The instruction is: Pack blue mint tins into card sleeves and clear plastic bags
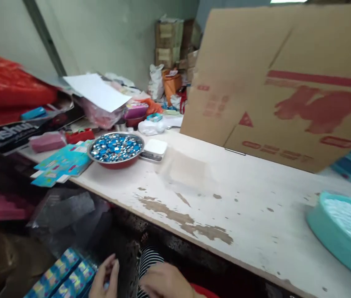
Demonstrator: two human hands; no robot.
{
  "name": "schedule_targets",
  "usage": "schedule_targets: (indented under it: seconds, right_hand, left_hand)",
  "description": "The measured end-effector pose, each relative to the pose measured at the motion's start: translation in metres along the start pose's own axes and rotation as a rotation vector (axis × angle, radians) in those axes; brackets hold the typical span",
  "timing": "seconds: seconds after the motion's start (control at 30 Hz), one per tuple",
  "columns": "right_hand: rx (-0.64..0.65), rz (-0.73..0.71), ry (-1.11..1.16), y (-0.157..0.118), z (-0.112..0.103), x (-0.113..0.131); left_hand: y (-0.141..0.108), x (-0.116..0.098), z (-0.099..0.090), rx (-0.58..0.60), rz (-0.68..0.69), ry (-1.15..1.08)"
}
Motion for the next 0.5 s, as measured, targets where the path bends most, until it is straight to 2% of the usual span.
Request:
schedule_targets:
  seconds: [0.07,0.13,0.2,0.23,0.3,0.37,0.43,0.5]
  right_hand:
    - [-0.259,0.114,0.005,-0.024,-0.061,-0.011]
    - [-0.498,0.253,-0.066,-0.046,-0.122,-0.039]
    - [-0.658,0.394,-0.165,-0.061,-0.177,-0.082]
    - [-0.723,0.461,-0.216,-0.066,-0.202,-0.106]
    - [-0.769,0.614,-0.291,-0.07,-0.24,-0.155]
    - [-0.724,0.761,-0.324,-0.066,-0.26,-0.194]
    - [-0.616,0.864,-0.314,-0.059,-0.263,-0.219]
    - [-0.527,0.898,-0.311,-0.052,-0.257,-0.23]
  left_hand:
    - [0.031,-0.073,0.014,0.036,0.152,-0.01]
    - [0.062,-0.139,0.04,0.08,0.269,-0.017]
    - [0.095,-0.188,0.074,0.116,0.317,0.005]
    - [0.114,-0.205,0.091,0.125,0.287,0.04]
    - [0.149,-0.225,0.124,0.138,0.152,0.157]
    - [0.178,-0.237,0.151,0.119,0.041,0.257]
    - [0.197,-0.246,0.175,0.095,-0.003,0.312]
    - [0.203,-0.25,0.199,0.099,-0.023,0.342]
Point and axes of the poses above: each hand's wrist, its own y-axis towards the middle knuckle, its own z-axis out of the palm, x = y × z, the point moved 5 cm from there along y, towards the middle knuckle, and after that the axes turned 8 degrees about y, right-handed, at the moved point
